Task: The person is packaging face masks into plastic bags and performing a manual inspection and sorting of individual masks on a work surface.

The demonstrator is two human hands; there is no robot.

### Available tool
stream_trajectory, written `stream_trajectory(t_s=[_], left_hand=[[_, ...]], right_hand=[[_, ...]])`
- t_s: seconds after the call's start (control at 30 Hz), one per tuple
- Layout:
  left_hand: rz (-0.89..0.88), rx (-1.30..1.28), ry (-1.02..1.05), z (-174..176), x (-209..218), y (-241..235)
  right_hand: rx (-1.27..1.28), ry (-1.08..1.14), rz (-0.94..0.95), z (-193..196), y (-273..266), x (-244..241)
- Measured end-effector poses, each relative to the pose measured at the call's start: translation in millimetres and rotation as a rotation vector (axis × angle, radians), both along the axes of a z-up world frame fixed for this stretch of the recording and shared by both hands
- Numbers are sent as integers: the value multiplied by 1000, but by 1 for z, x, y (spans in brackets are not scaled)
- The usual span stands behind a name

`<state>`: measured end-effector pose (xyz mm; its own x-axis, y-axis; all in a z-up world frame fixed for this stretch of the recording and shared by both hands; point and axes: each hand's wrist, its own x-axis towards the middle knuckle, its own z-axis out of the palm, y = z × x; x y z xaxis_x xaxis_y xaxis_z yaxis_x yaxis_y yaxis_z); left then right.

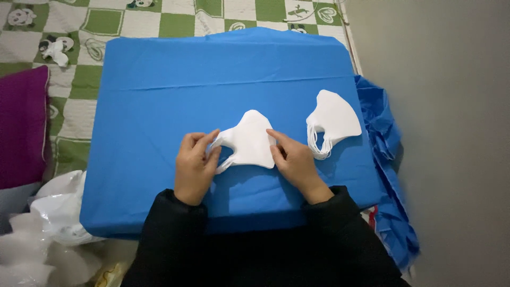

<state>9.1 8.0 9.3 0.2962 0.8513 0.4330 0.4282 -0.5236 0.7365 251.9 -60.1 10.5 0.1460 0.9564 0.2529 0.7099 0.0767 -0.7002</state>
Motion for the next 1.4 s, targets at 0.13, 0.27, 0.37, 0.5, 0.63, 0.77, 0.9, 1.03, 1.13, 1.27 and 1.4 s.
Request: stream_trajectory(t_s=[0.13, 0.27, 0.37, 0.5, 0.63, 0.77, 0.9, 1.03, 1.13, 1.27, 1.4], left_hand=[[-19, 33, 217, -7, -2, 5], [-12, 42, 264, -16, -4, 6], [-11, 33, 265, -18, -4, 8], [-12, 48, 263, -16, -1, 7], [14, 32, 266, -15, 0, 6], [1, -41, 277, -4, -1, 4], [1, -100, 231, -8, -1, 4], [15, -115, 218, -1, 0, 1], [19, -133, 212, -3, 0, 3], [20, -160, 210, -5, -3, 5], [35, -124, 194, -3, -1, 3]], right_hand=[[32, -142, 2, 6, 0, -3], [25, -151, -9, 6, -1, -4], [31, -113, -57, 9, -5, -4], [115, -87, -112, 39, -14, 12], [310, -308, -315, 50, -11, 60], [183, -524, -406, 29, -4, 119], [14, -518, -418, 11, 1, 145], [-146, -556, -416, -4, 2, 158], [-139, -549, -451, -9, 4, 159], [-44, -602, -431, -9, 4, 157], [-19, -595, -440, 5, 1, 141]])
